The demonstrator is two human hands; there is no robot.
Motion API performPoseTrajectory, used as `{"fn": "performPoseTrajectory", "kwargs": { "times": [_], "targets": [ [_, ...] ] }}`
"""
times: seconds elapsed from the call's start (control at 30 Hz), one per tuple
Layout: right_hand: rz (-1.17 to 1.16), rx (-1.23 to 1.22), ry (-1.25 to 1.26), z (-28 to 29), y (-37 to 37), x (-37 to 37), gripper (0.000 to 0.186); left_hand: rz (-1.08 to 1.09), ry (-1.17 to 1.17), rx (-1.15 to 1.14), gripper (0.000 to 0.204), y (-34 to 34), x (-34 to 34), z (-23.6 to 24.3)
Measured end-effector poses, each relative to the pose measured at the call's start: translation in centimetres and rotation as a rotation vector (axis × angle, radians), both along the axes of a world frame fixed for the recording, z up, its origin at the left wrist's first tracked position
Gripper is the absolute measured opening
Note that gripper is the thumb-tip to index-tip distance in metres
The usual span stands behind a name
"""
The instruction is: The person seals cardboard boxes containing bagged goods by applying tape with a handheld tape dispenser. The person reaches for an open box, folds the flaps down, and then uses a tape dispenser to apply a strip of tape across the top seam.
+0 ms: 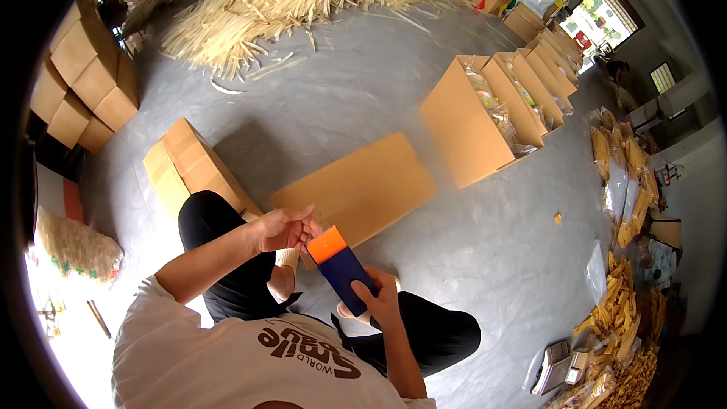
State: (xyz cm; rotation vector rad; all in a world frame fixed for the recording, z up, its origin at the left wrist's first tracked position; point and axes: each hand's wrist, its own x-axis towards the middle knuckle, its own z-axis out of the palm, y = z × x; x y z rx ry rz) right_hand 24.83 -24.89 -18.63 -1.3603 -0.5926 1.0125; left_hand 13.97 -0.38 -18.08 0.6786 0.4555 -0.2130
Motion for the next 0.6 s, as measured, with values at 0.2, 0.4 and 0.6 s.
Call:
{"fn": "performPoseTrajectory", "kwargs": {
  "times": [0.2,0.4,0.6],
  "targets": [
    [0.044,-0.204,-0.146,1.1,3.2,-0.8,0.031,0.111,0.163,0.79,0.009,1.7,2.2,-4.0],
    [0.037,-0.38,-0.098,-2.7,-2.1,3.1,0.03,0.223,0.462,1.219,0.014,12.5,7.2,-7.1],
    [0.169,-0.626,-0.228,-11.1,-6.5,4.2,0.036,0.047,0.586,1.291,0.027,14.8,7.0,-19.5]
  ]
}}
